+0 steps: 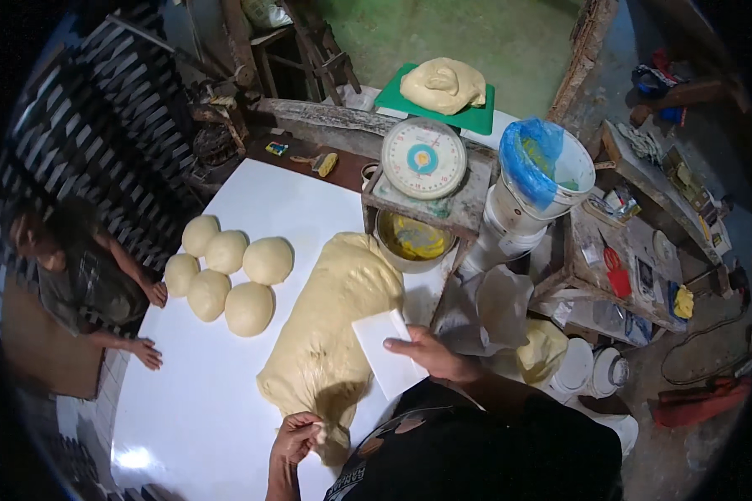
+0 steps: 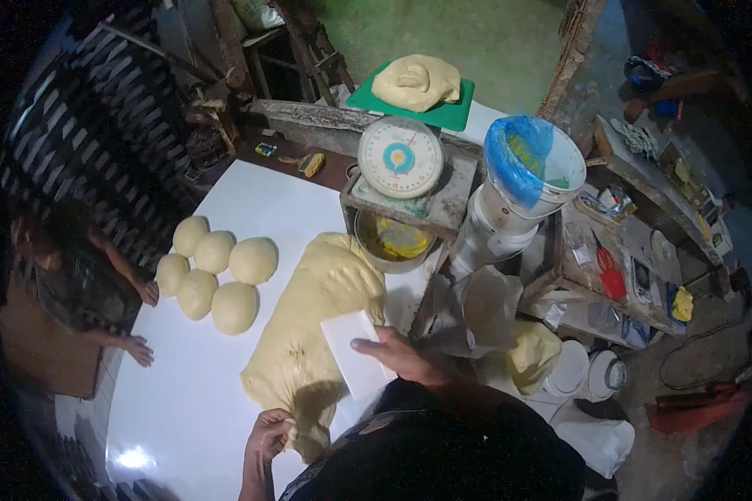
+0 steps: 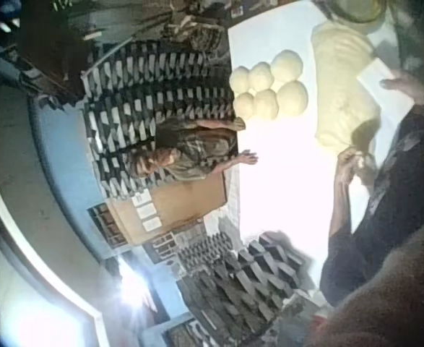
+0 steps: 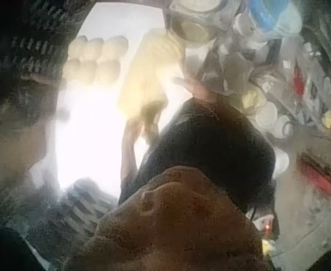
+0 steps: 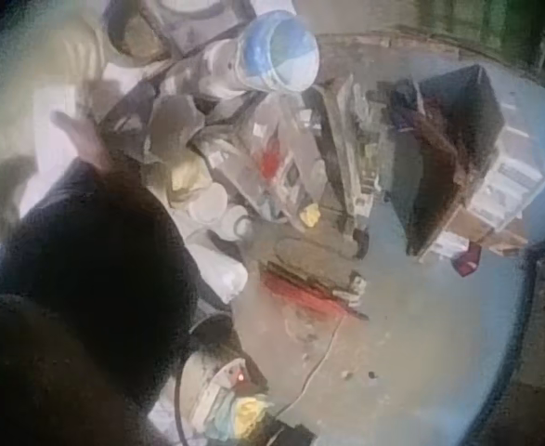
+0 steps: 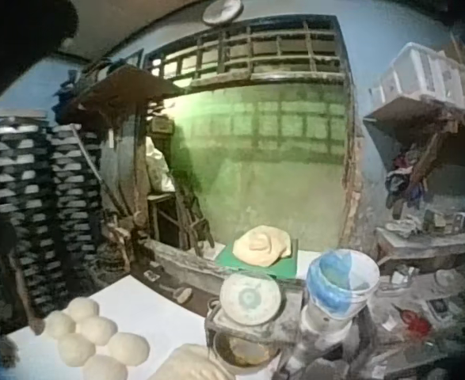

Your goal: The person uses a bench scraper to cut portions of dough from a large mass, weighs each portion on a scale, and then rolls and shapes the portions by hand on a white table.

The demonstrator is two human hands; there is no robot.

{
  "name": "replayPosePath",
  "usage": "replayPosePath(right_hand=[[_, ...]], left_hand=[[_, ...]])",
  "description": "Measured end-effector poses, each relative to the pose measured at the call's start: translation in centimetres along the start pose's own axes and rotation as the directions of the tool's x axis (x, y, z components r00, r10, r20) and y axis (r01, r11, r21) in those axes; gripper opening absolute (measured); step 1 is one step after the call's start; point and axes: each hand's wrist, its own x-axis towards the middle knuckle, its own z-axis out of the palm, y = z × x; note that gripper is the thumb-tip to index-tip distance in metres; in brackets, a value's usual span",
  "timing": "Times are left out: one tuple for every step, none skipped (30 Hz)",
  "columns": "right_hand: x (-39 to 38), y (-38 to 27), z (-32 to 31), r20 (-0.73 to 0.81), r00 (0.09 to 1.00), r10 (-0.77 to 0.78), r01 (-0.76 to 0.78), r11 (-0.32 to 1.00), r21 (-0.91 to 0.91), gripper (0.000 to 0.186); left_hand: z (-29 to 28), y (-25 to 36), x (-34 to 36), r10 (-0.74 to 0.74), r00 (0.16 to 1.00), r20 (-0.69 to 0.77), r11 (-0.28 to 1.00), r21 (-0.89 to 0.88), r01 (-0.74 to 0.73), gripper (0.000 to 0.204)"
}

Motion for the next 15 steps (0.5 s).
replayPosePath(right_hand=[[1.0, -1.9, -1.1, -0.016, 0.999, -0.044, 0.045, 0.998, 0.054, 0.032], [1.9, -4.1, -2.4, -0.037, 0.996, -0.087, 0.091, 0.990, 0.108, 0.031], [2.7, -7.1, -3.4, -0.041, 0.990, -0.138, 0.142, 0.981, 0.131, 0.031], [3.2, -9.5, -5.4, -0.062, 0.984, -0.166, 0.174, 0.972, 0.158, 0.031], [2.8, -13.6, -6.9, -0.130, 0.975, -0.178, 0.187, 0.980, 0.065, 0.030], [3.2, -14.7, -9.3, -0.238, 0.934, -0.268, 0.294, 0.952, 0.085, 0.032], [3.1, -17.1, -10.9, -0.292, 0.918, -0.268, 0.291, 0.956, 0.037, 0.033], [2.3, -19.3, -11.9, -0.348, 0.898, -0.270, 0.285, 0.959, -0.010, 0.035], [1.4, -20.9, -13.0, -0.353, 0.891, -0.284, 0.294, 0.955, -0.026, 0.035], [1.1, -21.9, -13.4, -0.350, 0.878, -0.328, 0.331, 0.942, -0.055, 0.037], [0.8, -22.5, -13.8, -0.359, 0.856, -0.373, 0.365, 0.926, -0.093, 0.040], [0.8, -22.2, -14.1, -0.344, 0.856, -0.385, 0.373, 0.922, -0.105, 0.040], [1.1, -20.9, -14.5, -0.384, 0.845, -0.372, 0.366, 0.926, -0.091, 0.041], [1.0, -20.3, -14.4, -0.426, 0.831, -0.359, 0.359, 0.930, -0.084, 0.042], [0.4, -20.4, -13.7, -0.430, 0.850, -0.303, 0.277, 0.953, -0.124, 0.044]], left_hand=[[1.2, 2.3, 0.6, 0.100, 0.991, 0.091, 0.985, -0.149, -0.085, 0.017], [2.5, 4.8, 1.9, 0.209, 0.963, 0.168, 0.942, -0.300, -0.152, 0.022], [3.7, 7.6, 3.8, 0.267, 0.957, 0.117, 0.957, -0.149, -0.249, 0.036], [9.2, 13.7, 5.4, 0.393, 0.915, 0.091, 0.918, -0.104, -0.384, 0.042], [10.8, 17.1, 8.5, 0.392, 0.920, 0.029, 0.919, -0.061, -0.390, 0.048], [15.3, 22.0, 11.3, 0.551, 0.833, 0.060, 0.833, 0.024, -0.553, 0.051], [19.4, 26.9, 13.5, 0.701, 0.710, 0.070, 0.702, 0.102, -0.704, 0.055], [23.2, 30.8, 15.6, 0.768, 0.622, 0.154, 0.605, 0.142, -0.783, 0.046], [27.6, 34.3, 18.0, 0.834, 0.513, 0.202, 0.515, 0.050, -0.856, 0.049], [30.1, 37.2, 20.8, 0.911, 0.348, 0.221, 0.349, 0.036, -0.936, 0.049], [33.0, 39.4, 23.3, 0.933, 0.305, 0.190, 0.285, 0.126, -0.950, 0.049], [35.3, 41.3, 25.2, 0.947, 0.232, 0.222, 0.163, 0.290, -0.943, 0.051], [37.1, 42.7, 27.5, 0.950, 0.172, 0.260, 0.039, 0.446, -0.894, 0.053], [37.9, 43.3, 31.0, 0.951, 0.047, 0.307, -0.120, 0.503, -0.856, 0.057], [37.6, 43.3, 34.2, 0.932, 0.010, 0.363, -0.231, 0.615, -0.754, 0.063]])
